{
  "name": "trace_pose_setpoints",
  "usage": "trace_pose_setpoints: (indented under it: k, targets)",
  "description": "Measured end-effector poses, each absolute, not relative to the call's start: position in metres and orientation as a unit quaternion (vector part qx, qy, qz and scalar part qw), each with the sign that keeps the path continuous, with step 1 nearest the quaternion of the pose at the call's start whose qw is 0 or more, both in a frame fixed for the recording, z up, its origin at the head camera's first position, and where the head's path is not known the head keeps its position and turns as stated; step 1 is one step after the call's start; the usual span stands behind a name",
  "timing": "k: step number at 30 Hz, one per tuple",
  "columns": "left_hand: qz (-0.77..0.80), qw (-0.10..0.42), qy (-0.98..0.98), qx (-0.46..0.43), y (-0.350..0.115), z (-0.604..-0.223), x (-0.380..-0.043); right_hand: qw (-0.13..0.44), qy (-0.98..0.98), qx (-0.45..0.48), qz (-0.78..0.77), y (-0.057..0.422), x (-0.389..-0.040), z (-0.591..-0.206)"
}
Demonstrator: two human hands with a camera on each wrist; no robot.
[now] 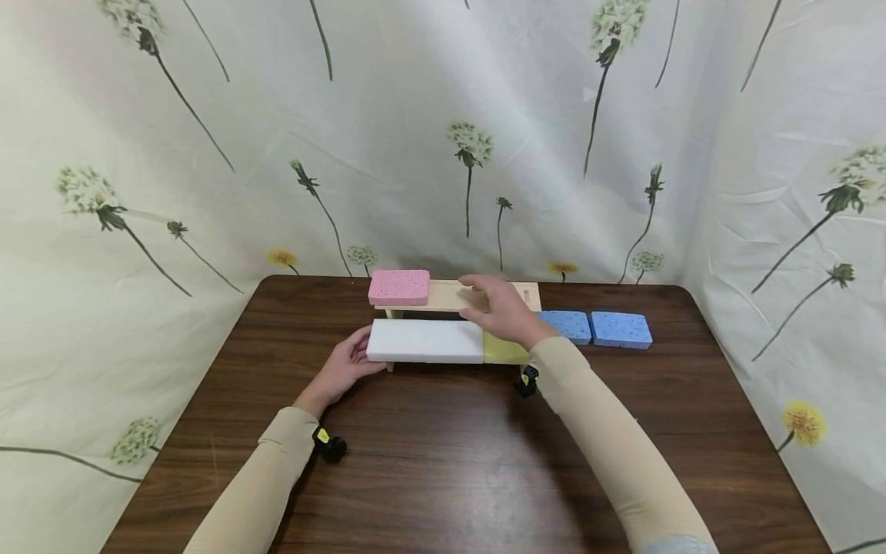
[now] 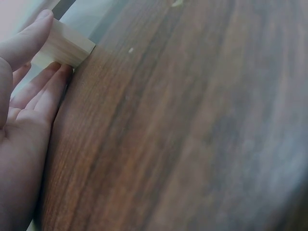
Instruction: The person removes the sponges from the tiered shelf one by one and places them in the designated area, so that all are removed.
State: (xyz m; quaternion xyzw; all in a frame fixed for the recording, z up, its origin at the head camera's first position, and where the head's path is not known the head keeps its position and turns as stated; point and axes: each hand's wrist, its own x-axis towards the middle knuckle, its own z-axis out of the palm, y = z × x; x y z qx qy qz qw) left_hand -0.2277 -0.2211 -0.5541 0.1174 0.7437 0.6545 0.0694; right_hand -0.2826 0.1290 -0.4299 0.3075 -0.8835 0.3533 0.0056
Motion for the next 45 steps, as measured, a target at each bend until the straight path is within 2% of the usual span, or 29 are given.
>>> trace_pose_setpoints:
  k: [11,28,45]
  targets:
    - [0.659,0.073,0.740,0.112,-0.221,-0.555,-0.228,-0.015,-0.880,0.309,0.359,0.106,-0.285,-0.431]
    - [0.663,0.074,0.736,0.115,-0.221,-0.556,-0.228,-0.008,-0.892,0.324,0.315,0.083,-0.296,-0.429]
    - [0.665,0.076,0.734,0.111,-0.222,-0.555,-0.229,-0.009,-0.914,0.295,0.280,0.062,-0.299,-0.423]
